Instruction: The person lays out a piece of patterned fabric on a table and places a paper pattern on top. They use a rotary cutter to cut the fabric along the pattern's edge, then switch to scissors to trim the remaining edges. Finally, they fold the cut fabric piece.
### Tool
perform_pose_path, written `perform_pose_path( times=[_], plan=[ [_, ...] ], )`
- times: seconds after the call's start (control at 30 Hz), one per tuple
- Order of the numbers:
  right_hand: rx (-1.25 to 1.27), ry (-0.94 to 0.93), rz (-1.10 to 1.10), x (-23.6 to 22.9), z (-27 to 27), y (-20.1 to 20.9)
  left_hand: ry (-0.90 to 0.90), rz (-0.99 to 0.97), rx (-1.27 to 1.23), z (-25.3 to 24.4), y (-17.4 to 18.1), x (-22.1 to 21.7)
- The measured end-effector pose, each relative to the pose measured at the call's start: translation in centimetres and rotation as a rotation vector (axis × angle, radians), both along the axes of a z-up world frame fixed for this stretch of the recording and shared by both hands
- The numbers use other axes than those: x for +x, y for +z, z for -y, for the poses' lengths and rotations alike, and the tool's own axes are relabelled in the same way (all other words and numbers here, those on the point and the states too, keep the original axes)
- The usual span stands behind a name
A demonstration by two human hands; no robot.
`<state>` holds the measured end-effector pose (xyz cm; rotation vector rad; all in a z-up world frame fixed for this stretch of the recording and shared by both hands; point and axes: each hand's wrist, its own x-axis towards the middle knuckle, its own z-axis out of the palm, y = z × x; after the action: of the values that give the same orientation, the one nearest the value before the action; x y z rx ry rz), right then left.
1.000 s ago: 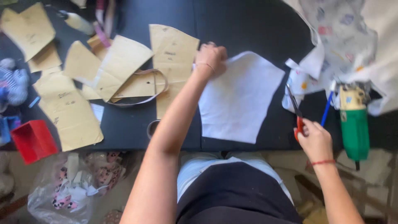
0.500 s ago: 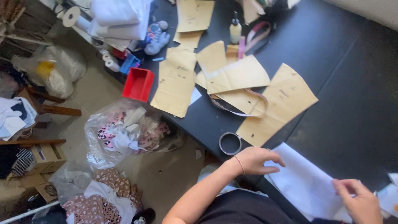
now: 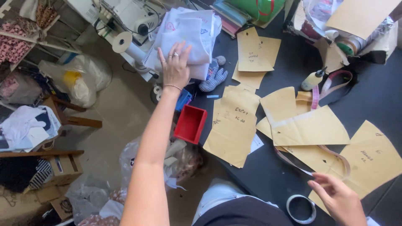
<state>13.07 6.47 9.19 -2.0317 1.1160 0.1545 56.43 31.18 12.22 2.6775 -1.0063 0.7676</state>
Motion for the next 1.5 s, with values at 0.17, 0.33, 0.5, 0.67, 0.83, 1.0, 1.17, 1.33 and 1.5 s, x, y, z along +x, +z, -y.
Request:
perform_pose_path(
  times=[0.17,0.33,0.5,0.67,0.83,1.0,1.17,1.33,1.5],
  plan=[
    [0.083,0.200,0.240,9.1,-4.0,4.3,-0.296,-0.134,0.070,-2.1,2.0,7.6],
    [0.138,0.445,0.306,14.5,-5.1,3.5,-0.191,0.250,-0.314,-2.2,6.3,11.5],
    [0.132,0.547,0.278,18.3,-6.8,3.0,-0.329,0.281,0.066,-2.8,4.0,10.0],
    [0.181,0.693,0.246,22.2,-7.8,4.1,-0.496,-0.034,0.267,-3.4,0.3,10.6],
    [-0.156,0.838,0.633,30.1,-9.5,5.2,-0.436,-0.034,0.109,-2.7,2.0,13.2],
    [-0.642,1.019,0.781,41.7,-13.4,3.7,-0.209,-0.008,-0.377,-2.7,6.2,17.7],
    [-0.988,1.206,0.621,47.5,-12.5,0.7,-0.127,0.074,-0.803,-3.0,11.5,16.1],
    [-0.895,0.745,1.132,45.1,-8.2,7.0,-0.025,0.347,-0.603,-2.8,11.2,12.3],
    [-0.899,0.777,1.091,31.3,-3.2,14.3,-0.190,0.294,-0.170,-2.5,4.8,8.5]
  ],
)
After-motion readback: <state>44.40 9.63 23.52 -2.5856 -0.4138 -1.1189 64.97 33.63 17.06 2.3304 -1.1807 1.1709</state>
